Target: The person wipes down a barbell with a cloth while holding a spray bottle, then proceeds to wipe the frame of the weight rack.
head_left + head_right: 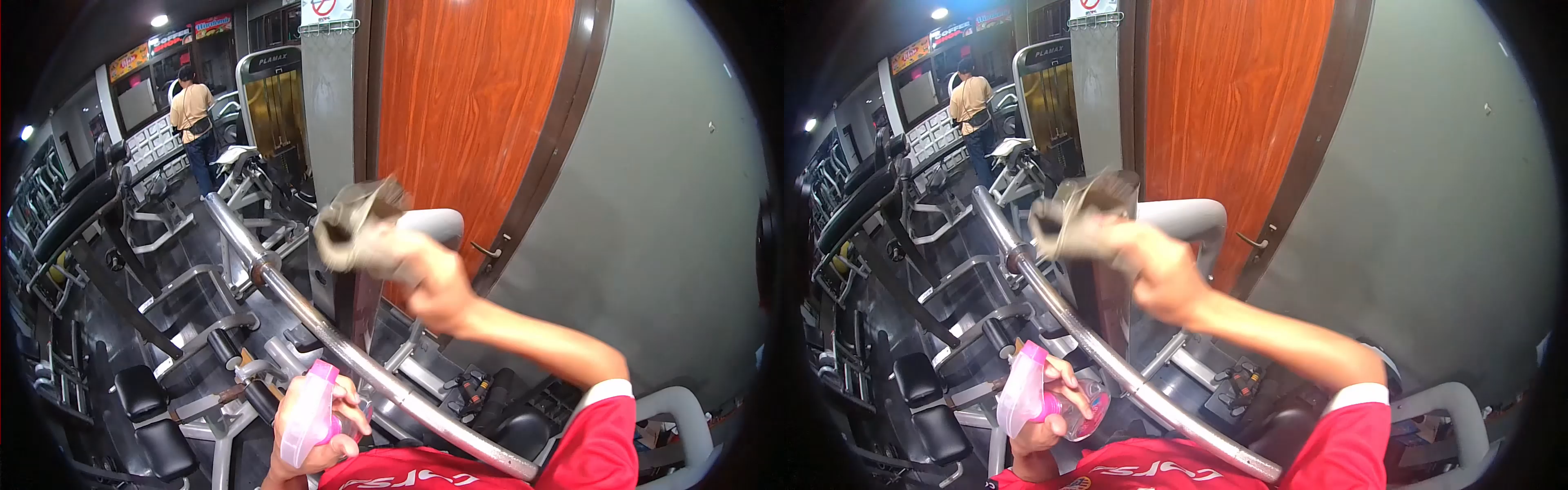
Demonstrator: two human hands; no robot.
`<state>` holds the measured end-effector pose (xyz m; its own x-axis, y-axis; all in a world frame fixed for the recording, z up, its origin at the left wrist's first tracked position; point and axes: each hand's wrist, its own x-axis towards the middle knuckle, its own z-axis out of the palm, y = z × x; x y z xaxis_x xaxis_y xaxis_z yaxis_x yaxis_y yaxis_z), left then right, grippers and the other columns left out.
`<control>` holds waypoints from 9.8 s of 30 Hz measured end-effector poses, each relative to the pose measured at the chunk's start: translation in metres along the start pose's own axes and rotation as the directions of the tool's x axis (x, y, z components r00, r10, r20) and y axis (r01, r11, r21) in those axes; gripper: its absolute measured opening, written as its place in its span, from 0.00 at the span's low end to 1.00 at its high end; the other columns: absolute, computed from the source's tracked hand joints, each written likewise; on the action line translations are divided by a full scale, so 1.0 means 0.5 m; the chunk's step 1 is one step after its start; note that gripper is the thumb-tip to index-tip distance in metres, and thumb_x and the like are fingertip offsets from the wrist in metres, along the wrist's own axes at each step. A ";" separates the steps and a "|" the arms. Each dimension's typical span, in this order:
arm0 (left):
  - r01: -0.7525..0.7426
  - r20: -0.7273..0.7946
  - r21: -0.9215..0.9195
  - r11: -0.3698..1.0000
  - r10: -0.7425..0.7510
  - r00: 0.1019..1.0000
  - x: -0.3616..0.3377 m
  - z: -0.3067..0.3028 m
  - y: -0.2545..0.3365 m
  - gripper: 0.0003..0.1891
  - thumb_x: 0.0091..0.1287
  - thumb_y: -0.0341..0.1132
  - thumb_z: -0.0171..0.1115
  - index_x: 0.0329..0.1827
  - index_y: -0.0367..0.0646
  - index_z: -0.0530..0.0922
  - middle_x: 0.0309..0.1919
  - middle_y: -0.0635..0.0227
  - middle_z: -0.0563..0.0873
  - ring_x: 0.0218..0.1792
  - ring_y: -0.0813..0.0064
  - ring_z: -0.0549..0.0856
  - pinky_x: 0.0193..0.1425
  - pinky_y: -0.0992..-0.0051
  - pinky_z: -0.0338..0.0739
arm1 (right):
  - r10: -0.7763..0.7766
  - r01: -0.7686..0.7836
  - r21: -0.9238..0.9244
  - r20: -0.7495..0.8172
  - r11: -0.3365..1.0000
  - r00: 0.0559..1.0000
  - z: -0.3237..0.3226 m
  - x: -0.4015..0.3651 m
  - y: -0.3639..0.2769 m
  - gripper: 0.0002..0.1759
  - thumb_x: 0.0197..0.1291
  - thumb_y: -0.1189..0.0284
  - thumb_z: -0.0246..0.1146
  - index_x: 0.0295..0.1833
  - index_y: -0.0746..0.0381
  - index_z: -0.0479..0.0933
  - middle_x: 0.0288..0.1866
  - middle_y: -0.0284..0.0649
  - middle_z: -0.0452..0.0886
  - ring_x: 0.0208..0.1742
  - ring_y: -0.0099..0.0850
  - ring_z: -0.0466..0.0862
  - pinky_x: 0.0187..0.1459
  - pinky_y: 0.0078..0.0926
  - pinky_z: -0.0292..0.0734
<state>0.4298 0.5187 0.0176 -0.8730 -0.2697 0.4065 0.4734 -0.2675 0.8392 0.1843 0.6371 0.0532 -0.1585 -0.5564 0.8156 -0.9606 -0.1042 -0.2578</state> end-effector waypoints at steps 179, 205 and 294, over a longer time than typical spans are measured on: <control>0.055 0.155 0.184 0.981 -0.084 0.984 0.190 0.050 -0.138 0.21 0.59 0.19 0.69 0.53 0.36 0.69 0.46 0.60 0.75 0.38 0.77 0.79 0.45 0.77 0.77 | 0.184 -0.193 -0.083 -0.108 0.978 0.977 0.070 -0.156 0.147 0.45 0.32 0.90 0.54 0.66 0.63 0.74 0.72 0.59 0.68 0.76 0.53 0.64 0.75 0.37 0.61; 0.090 0.145 0.276 0.957 -0.134 0.980 0.194 0.058 -0.127 0.20 0.60 0.19 0.69 0.52 0.36 0.69 0.46 0.61 0.75 0.36 0.79 0.79 0.43 0.78 0.76 | -0.045 0.027 -0.150 -0.122 0.988 0.991 0.105 -0.233 0.219 0.16 0.36 0.76 0.69 0.37 0.61 0.82 0.52 0.47 0.83 0.63 0.51 0.80 0.65 0.45 0.76; 0.037 0.403 0.337 0.941 -0.180 0.897 0.185 0.035 -0.123 0.21 0.57 0.17 0.69 0.50 0.38 0.69 0.45 0.58 0.73 0.35 0.72 0.84 0.48 0.67 0.81 | 0.733 -0.892 0.125 -0.624 0.435 0.270 0.150 -0.327 0.420 0.25 0.67 0.80 0.56 0.70 0.61 0.71 0.57 0.46 0.85 0.57 0.27 0.82 0.59 0.24 0.74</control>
<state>0.3179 0.5263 0.0099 -0.9158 0.1793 0.3595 0.3734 0.0500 0.9263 0.0258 0.6446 -0.1732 -0.8896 0.2878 0.3546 -0.2479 0.3477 -0.9042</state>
